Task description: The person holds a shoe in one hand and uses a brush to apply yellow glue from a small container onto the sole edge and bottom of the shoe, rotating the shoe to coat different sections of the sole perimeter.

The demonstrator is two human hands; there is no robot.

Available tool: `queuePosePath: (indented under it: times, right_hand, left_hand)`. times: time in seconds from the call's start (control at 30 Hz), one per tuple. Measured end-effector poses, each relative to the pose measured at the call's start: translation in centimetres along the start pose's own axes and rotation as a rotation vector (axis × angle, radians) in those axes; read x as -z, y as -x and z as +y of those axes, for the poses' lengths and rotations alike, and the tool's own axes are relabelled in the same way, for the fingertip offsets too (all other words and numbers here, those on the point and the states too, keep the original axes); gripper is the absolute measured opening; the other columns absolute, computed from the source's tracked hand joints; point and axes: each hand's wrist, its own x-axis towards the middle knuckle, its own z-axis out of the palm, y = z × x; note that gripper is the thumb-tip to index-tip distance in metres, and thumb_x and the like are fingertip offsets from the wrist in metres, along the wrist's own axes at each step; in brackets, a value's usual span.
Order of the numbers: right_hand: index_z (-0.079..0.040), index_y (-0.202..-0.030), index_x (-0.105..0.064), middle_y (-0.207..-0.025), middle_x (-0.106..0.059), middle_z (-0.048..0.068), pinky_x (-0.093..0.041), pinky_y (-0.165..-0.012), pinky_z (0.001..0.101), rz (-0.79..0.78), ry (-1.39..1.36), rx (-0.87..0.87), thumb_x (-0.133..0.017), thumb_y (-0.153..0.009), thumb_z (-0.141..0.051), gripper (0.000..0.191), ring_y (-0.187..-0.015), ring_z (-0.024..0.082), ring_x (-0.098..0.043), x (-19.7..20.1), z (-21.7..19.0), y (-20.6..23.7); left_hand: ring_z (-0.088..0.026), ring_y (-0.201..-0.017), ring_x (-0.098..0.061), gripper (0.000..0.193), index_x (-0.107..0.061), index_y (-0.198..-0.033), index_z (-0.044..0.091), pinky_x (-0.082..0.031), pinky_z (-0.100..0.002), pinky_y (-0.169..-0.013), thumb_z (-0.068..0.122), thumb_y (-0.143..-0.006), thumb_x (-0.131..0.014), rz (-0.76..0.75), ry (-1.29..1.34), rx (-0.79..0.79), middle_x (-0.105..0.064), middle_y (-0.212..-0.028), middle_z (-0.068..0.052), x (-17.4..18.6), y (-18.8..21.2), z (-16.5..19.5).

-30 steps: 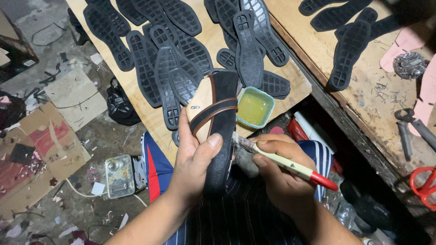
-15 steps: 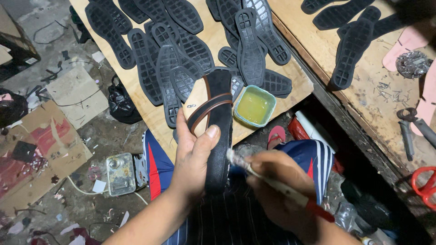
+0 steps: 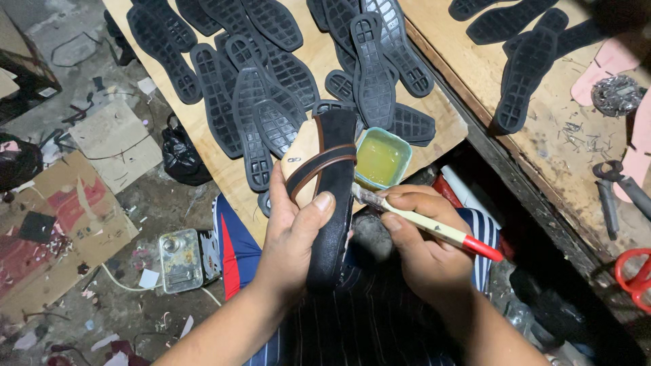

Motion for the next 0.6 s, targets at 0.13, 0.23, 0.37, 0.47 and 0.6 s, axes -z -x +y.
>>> queuePosePath:
  times: [0.13,0.23,0.37,0.47,0.6]
  right_hand:
    - [0.001,-0.119,-0.059,-0.121,-0.069,0.018,-0.055,-0.103,0.034,-0.042,0.016,0.043,-0.065,-0.098,0.005,0.022,-0.114,0.024,-0.068,0.0,-0.4,0.2]
    - [0.001,-0.118,-0.061,-0.12,-0.069,0.018,-0.057,-0.101,0.0338,-0.065,0.023,0.025,-0.066,-0.097,0.006,0.022,-0.112,0.024,-0.07,0.1,-0.7,0.7]
    - [0.002,-0.117,-0.061,-0.119,-0.068,0.019,-0.059,-0.097,0.034,-0.066,-0.005,0.003,-0.066,-0.096,0.006,0.022,-0.11,0.026,-0.071,0.0,-0.7,1.1]
    - [0.0,-0.117,-0.061,-0.12,-0.068,0.019,-0.06,-0.096,0.0339,-0.078,-0.004,0.011,-0.067,-0.096,0.005,0.022,-0.11,0.026,-0.072,-0.1,-0.9,1.3]
    - [-0.002,-0.118,-0.06,-0.12,-0.07,0.017,-0.061,-0.093,0.0333,-0.094,0.008,0.038,-0.069,-0.096,0.002,0.024,-0.109,0.025,-0.072,-0.2,-1.2,1.4]
  left_hand:
    - [-0.015,-0.083,-0.064,0.07,-0.017,-0.154,0.009,-0.057,-0.031,-0.069,0.018,-0.097,-0.057,0.001,0.001,-0.013,-0.062,-0.11,-0.012,0.1,-0.1,-0.1]
    - [-0.015,-0.084,-0.064,0.068,-0.02,-0.153,0.007,-0.057,-0.031,-0.071,0.018,-0.097,-0.057,0.017,0.017,-0.019,-0.062,-0.113,-0.011,0.1,-0.3,-0.2]
    - [-0.015,-0.084,-0.063,0.066,-0.022,-0.152,0.008,-0.056,-0.031,-0.07,0.018,-0.097,-0.057,0.024,0.026,-0.019,-0.061,-0.113,-0.011,0.1,-0.2,-0.2]
    - [-0.014,-0.098,-0.064,0.064,-0.024,-0.153,0.009,-0.056,-0.03,-0.082,0.016,-0.097,-0.056,0.042,0.052,-0.037,-0.06,-0.121,-0.01,0.2,-0.3,-0.4]
    - [-0.016,-0.107,-0.062,0.063,-0.025,-0.152,0.011,-0.054,-0.031,-0.09,0.016,-0.098,-0.056,0.08,0.022,-0.045,-0.06,-0.127,-0.01,0.5,-0.5,-0.8]
